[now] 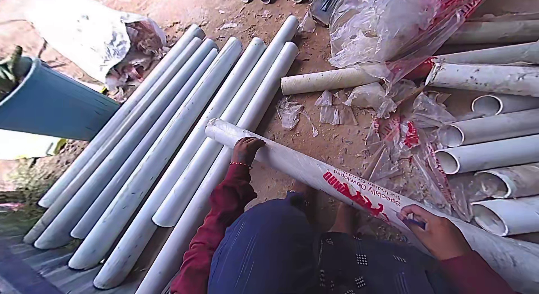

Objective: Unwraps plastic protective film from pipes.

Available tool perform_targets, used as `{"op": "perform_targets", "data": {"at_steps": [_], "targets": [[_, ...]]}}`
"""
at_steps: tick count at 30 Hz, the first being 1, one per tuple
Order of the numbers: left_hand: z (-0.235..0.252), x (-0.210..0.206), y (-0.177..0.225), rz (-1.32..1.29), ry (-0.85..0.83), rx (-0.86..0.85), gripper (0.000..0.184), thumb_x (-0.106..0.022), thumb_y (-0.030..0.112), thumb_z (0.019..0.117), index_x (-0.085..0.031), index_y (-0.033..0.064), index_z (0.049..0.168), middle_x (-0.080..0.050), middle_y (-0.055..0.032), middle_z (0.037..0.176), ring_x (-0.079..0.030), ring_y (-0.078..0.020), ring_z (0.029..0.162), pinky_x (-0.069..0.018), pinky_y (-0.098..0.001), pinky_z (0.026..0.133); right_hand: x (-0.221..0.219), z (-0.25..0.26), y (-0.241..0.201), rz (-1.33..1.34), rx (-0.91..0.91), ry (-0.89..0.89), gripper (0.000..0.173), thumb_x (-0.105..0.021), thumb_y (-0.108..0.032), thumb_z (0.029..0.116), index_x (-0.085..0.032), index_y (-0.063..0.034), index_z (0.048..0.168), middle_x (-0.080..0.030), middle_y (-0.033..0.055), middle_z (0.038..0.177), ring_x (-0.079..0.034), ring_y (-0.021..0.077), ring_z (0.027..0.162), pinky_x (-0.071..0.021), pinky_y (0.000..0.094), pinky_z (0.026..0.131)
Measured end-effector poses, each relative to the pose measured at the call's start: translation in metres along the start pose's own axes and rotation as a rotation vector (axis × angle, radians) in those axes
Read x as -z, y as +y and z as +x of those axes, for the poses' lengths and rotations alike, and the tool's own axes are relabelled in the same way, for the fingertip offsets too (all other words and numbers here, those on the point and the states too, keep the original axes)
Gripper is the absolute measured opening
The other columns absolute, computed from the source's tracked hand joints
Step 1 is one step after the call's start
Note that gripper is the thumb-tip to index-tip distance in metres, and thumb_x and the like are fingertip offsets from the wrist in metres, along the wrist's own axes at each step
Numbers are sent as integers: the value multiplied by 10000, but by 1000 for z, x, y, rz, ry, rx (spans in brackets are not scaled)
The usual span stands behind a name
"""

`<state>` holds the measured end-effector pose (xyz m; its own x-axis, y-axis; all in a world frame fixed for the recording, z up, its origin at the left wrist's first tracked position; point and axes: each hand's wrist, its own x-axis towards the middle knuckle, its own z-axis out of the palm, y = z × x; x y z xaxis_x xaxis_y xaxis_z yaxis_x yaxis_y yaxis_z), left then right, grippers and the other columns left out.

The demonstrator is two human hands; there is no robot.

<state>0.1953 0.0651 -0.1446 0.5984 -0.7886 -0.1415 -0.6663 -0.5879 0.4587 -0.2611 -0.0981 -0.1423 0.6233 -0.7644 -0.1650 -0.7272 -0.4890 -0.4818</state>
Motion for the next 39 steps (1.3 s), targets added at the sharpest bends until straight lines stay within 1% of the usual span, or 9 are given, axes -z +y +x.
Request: {"op": "perform_targets", "data": {"at_steps": [4,9,11,13,16,21,27,33,39], "targets": [[18,-21,-22,-151,334,-133,205,-553,0,1021,-743,-71,1053,-756,-229,1012,-723,-418,1026,-513,-607,974,-20,6,-8,-5,-9,57,518,-835,-251,817,-705,4,1249,-581,144,596,-544,343,499,-438,582,523],[40,-47,-50,-177,154,-517,407,-792,223,866,-707,11,1203,-711,-175,1241,-651,-359,1225,-480,-537,1074,-53,13,-20,2,16,93,625,-866,-273,791,-674,24,1306,-655,220,671,-626,424,562,-487,635,564],[37,-44,-41,-134,-86,-451,627,-883,272,790,-668,50,1336,-630,-148,1414,-499,-355,1414,-280,-578,1213,-59,15,-26,-7,7,148,587,-867,-230,786,-688,23,1284,-693,256,731,-665,462,608,-506,649,585],[34,-52,-35,-98,-120,-425,396,-808,208,875,-742,101,1251,-671,-103,1374,-511,-349,1411,-211,-634,1223,-62,15,-28,-75,49,226,492,-846,-120,766,-728,21,1222,-733,263,809,-714,471,685,-540,641,621],[36,-64,-21,-107,48,-414,204,-628,-59,938,-799,16,1020,-766,-173,1123,-669,-412,1204,-337,-626,1171,-59,19,-20,-173,151,302,360,-843,-110,761,-774,22,1089,-737,258,860,-723,470,770,-551,607,676],[47,-51,18,170,-50,-116,210,-590,75,1022,-760,75,1145,-741,-197,1150,-692,-431,1110,-492,-641,952,-59,30,-1,-164,238,336,466,-796,-354,785,-770,47,1021,-716,267,868,-701,480,764,-547,603,684],[51,-61,22,93,-140,-317,193,-674,112,981,-758,63,1148,-739,-203,1135,-673,-449,1122,-473,-660,970,-60,32,-10,129,116,388,96,-683,17,820,-745,78,859,-723,241,845,-692,421,807,-546,523,780],[24,-122,119,-7,-496,-892,454,-730,307,945,-673,151,1368,-633,-92,1432,-577,-350,1345,-429,-568,1119,-27,38,-20,402,-85,304,122,-699,19,883,-753,92,964,-737,227,958,-701,262,914,-553,373,864],[37,-115,185,281,-737,-811,446,-702,326,980,-629,74,1340,-659,-218,1274,-685,-453,1044,-518,-663,859,60,4,-9,662,-377,576,181,-584,-107,1037,-662,48,1087,-602,-22,779,-495,-40,634,-422,136,620]]}}
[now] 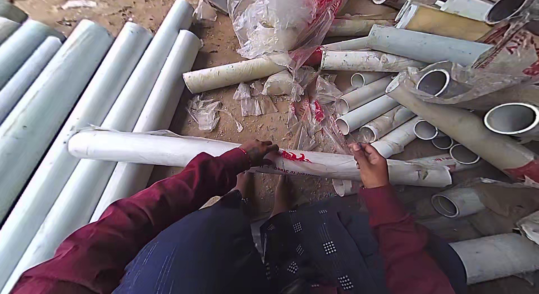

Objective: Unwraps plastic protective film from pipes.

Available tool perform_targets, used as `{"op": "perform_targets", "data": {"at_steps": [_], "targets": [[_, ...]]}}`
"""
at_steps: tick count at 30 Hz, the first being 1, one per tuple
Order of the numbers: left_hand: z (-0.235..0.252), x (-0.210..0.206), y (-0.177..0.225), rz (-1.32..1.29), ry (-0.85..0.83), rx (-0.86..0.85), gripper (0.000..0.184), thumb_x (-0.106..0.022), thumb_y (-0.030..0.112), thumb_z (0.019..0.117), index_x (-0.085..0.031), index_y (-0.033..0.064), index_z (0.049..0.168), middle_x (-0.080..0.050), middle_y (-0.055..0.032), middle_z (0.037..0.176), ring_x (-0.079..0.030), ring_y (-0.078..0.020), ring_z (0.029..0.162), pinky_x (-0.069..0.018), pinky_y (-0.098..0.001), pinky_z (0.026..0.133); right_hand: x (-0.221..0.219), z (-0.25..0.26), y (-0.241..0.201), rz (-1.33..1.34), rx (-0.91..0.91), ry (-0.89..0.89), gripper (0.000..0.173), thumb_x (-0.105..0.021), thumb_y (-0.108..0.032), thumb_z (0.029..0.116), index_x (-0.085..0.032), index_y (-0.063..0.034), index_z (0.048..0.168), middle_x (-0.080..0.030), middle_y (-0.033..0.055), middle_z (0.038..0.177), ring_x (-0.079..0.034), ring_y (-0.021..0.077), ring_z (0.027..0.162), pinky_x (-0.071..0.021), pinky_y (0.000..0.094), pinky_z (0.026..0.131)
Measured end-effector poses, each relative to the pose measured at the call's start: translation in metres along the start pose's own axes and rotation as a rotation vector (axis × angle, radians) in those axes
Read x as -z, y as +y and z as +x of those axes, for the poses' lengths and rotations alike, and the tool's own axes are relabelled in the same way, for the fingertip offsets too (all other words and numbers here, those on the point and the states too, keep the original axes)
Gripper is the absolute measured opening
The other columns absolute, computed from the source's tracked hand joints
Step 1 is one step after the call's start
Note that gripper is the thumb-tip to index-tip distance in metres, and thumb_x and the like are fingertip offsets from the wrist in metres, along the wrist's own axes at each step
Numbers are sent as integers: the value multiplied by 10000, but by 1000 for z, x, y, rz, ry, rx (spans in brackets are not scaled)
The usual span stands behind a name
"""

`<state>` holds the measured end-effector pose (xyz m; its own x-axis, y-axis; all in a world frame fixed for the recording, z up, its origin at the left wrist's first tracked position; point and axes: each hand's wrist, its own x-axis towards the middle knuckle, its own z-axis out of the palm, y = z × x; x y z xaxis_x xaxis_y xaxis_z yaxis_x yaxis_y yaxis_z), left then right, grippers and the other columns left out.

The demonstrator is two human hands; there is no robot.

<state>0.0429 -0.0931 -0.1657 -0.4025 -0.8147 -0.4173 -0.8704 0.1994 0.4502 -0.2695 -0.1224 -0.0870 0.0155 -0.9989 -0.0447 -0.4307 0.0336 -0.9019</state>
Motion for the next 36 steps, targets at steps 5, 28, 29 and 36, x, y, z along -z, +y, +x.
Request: {"op": "perform_targets", "data": {"at_steps": [5,28,29,36], "targets": [[36,11,64,289,-374,117,485,-572,285,1062,-474,13,1451,-630,-317,1260,-630,-501,1166,-489,-655,948,15,-52,31,333,-184,192,343,-315,-110,1119,-619,22,1029,-496,-98,604,-483,-31,489,-451,133,507],[92,48,114,309,-430,65,374,-407,227,1123,-649,-44,1214,-669,-295,1174,-633,-468,1167,-467,-624,994,-34,-54,68,654,-718,415,419,-240,-164,1153,-557,97,1234,-618,57,730,-559,71,569,-450,211,552],[91,47,111,277,-404,29,382,-407,230,1122,-657,-55,1168,-676,-295,1121,-646,-465,1119,-469,-617,962,-35,-53,70,678,-738,380,423,-223,-176,1155,-542,86,1245,-632,57,709,-563,71,543,-442,213,516],[86,44,104,261,-390,-75,379,-402,209,1120,-665,-63,1133,-678,-288,1088,-648,-459,1095,-465,-610,953,-59,-57,68,727,-737,377,369,-249,-155,1144,-534,41,1015,-509,2,567,-487,58,418,-428,202,421]]}}
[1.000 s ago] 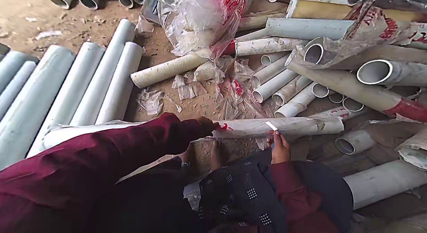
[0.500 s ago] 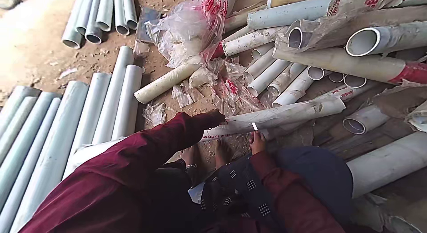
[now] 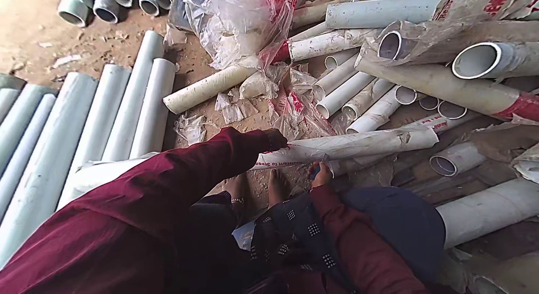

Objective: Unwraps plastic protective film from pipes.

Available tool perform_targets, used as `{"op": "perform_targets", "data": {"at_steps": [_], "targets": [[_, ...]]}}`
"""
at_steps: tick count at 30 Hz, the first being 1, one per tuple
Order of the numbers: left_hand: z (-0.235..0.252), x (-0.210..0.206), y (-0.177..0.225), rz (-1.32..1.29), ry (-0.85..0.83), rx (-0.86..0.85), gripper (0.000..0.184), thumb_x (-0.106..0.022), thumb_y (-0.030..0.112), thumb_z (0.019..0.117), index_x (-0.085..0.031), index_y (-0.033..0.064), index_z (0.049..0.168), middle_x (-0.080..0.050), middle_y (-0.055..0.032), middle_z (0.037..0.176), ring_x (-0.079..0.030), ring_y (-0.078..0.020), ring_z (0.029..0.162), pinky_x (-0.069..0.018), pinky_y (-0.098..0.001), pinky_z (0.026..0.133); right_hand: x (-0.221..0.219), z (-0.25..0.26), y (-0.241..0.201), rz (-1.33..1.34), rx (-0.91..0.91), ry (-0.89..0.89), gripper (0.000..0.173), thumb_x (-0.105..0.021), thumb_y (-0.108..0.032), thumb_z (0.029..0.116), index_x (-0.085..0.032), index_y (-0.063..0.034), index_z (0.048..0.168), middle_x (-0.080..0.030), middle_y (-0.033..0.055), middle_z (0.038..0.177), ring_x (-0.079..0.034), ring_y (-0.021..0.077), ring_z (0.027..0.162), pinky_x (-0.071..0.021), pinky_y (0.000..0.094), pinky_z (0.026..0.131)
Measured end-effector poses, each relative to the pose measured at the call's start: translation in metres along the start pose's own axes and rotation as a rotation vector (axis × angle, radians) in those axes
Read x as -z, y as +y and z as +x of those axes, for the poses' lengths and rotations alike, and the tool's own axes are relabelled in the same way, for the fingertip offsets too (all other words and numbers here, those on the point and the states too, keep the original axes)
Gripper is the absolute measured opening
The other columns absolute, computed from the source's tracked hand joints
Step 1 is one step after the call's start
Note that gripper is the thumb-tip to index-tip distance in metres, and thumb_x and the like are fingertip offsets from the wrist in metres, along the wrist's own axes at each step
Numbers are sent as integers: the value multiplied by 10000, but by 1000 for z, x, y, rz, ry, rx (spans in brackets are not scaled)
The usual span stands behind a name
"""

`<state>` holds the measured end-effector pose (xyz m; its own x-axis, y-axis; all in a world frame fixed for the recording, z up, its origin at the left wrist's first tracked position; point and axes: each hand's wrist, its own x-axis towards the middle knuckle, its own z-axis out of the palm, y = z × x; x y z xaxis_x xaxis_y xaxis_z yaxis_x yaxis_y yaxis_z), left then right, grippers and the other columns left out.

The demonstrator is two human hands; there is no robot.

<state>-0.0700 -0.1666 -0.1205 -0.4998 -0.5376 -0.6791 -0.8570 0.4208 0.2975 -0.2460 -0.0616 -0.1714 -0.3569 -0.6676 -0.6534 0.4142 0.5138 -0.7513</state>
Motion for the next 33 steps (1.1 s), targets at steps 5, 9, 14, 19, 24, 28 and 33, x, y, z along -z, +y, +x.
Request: {"op": "perform_targets", "data": {"at_steps": [5,9,14,19,24,28,33], "targets": [[5,-8,-3,3,23,1,410,-409,260,1122,-672,-54,1121,-684,-290,1066,-655,-468,1092,-475,-633,943,-4,6,3,51,129,81,420,-266,-227,1156,-549,-2,942,-387,-55,516,-359,20,373,-335,169,386],[3,-7,0,-3,19,-1,425,-404,271,1124,-673,-58,1127,-684,-297,1074,-652,-477,1102,-473,-643,947,-9,5,-1,13,111,129,338,-281,-174,1151,-492,72,1248,-422,-9,600,-402,39,403,-368,184,406],[1,-5,2,-1,4,12,424,-401,273,1125,-671,-54,1139,-683,-295,1102,-648,-474,1124,-472,-639,959,-9,6,-1,-82,129,105,300,-337,-151,1143,-515,86,1190,-476,11,615,-459,35,414,-419,174,422],[1,-3,5,10,-19,31,410,-414,269,1121,-680,-43,1153,-685,-288,1113,-642,-471,1139,-468,-645,966,-6,15,1,-246,191,108,280,-398,-127,1126,-576,89,1142,-502,21,666,-465,44,474,-425,194,479],[-4,5,10,3,-50,38,416,-409,255,1125,-667,-68,1166,-673,-302,1140,-629,-475,1160,-456,-630,987,-7,6,0,-352,199,43,283,-409,-99,1118,-606,104,1118,-530,34,685,-491,54,521,-447,208,537],[-6,10,13,0,-79,51,419,-416,258,1123,-663,-75,1187,-666,-306,1178,-611,-478,1198,-439,-638,1009,-8,5,1,-364,209,22,277,-416,-87,1113,-608,110,1085,-536,27,662,-498,41,514,-452,197,535],[-4,10,10,38,-76,-11,413,-420,237,1121,-666,-93,1149,-672,-308,1142,-623,-478,1168,-442,-628,997,-8,3,3,-372,204,-17,272,-416,-72,1109,-603,126,1094,-538,41,691,-497,43,516,-462,199,540]]}}
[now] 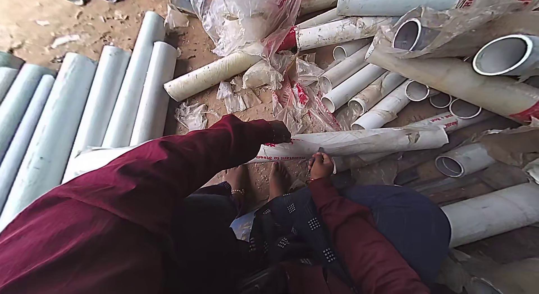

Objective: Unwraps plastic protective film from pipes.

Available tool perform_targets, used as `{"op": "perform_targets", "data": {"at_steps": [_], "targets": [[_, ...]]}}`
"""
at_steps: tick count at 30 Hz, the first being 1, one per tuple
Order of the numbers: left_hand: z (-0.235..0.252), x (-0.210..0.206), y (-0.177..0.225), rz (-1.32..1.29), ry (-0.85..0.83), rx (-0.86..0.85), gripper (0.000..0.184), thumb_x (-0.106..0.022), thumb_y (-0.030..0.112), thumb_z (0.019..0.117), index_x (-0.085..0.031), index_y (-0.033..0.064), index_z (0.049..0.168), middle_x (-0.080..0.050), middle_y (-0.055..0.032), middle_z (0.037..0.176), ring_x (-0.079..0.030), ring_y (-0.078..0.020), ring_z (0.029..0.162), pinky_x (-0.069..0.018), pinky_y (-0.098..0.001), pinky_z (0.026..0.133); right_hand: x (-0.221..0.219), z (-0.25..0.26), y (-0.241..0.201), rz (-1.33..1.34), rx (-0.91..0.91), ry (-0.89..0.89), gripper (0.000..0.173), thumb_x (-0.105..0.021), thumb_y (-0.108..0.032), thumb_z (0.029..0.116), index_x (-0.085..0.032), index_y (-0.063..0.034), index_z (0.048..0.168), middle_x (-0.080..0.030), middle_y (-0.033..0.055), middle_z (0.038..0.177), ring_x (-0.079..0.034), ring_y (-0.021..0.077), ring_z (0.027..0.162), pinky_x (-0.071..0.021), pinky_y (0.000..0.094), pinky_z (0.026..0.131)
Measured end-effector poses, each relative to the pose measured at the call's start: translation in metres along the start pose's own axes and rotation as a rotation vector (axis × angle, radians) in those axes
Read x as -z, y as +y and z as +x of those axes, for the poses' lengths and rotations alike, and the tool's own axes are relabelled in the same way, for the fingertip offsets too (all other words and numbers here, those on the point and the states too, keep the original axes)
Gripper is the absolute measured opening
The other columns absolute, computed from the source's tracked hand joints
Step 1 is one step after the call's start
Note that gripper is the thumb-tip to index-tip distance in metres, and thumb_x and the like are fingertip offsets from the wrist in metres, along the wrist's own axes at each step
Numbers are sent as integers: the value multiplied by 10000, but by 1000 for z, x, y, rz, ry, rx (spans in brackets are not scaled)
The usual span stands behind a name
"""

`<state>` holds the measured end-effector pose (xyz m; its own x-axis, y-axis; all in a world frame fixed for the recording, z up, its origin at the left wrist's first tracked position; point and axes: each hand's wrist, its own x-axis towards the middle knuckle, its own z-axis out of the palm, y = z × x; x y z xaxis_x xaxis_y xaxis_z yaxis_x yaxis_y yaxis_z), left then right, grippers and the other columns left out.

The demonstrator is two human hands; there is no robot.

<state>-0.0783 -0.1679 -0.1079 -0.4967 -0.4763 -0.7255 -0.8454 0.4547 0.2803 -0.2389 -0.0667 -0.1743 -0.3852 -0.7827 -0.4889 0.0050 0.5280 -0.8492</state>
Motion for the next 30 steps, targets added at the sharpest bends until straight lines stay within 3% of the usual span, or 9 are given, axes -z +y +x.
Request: {"op": "perform_targets", "data": {"at_steps": [10,11,15,16,17,18,21,26,30], "targets": [[-2,6,4,2,-59,37,406,-417,236,1122,-659,-86,1170,-665,-309,1160,-618,-477,1177,-448,-635,990,-7,-9,4,32,4,-72,250,-418,-44,1099,-596,126,1054,-521,33,679,-492,37,515,-457,187,532],[1,-4,5,3,0,57,394,-425,230,1120,-669,-79,1150,-675,-296,1140,-631,-460,1161,-453,-625,988,-7,-10,5,31,6,-85,253,-420,-46,1099,-598,128,1054,-528,38,685,-494,38,516,-459,189,532],[37,-96,2,102,667,120,250,-617,201,1006,-730,52,840,-719,-128,840,-718,-294,873,-543,-522,881,-13,-20,12,-22,72,-206,254,-428,-41,1094,-606,121,1013,-534,24,660,-495,30,508,-468,190,530],[22,-78,12,60,528,157,260,-578,194,1033,-743,20,932,-734,-169,941,-711,-333,981,-514,-543,948,-16,-24,16,-62,103,-281,253,-442,-36,1087,-618,120,995,-539,19,647,-494,29,510,-463,196,537],[1,-32,27,16,113,236,336,-443,215,1111,-670,-12,1211,-670,-210,1236,-602,-358,1262,-409,-542,1104,-21,-29,22,-135,143,-399,254,-452,-40,1080,-633,110,984,-546,13,641,-495,32,518,-461,207,548],[-5,-9,19,6,-26,148,393,-412,234,1124,-639,-63,1244,-647,-275,1256,-580,-428,1275,-410,-593,1076,-28,-34,32,-221,181,-526,254,-458,-58,1074,-649,85,985,-559,11,649,-508,47,530,-469,228,562],[-4,1,4,-3,-27,19,444,-409,283,1125,-664,-78,1168,-672,-301,1147,-626,-465,1167,-454,-615,991,-46,-55,60,-352,254,-695,288,-449,-114,1068,-676,60,1037,-622,37,657,-586,103,543,-530,290,584],[-5,-3,2,-36,13,72,438,-404,276,1126,-658,-77,1181,-665,-306,1171,-614,-473,1195,-451,-626,1007,-39,-68,33,36,91,-277,276,-360,-82,1110,-557,112,1109,-563,21,670,-562,41,548,-523,210,586],[-16,-5,30,-92,92,278,381,-409,235,1124,-642,-44,1238,-640,-259,1269,-579,-407,1282,-412,-558,1092,-29,-21,32,185,21,-28,317,-310,-94,1129,-497,140,1233,-564,80,764,-575,93,583,-537,253,620]]}}
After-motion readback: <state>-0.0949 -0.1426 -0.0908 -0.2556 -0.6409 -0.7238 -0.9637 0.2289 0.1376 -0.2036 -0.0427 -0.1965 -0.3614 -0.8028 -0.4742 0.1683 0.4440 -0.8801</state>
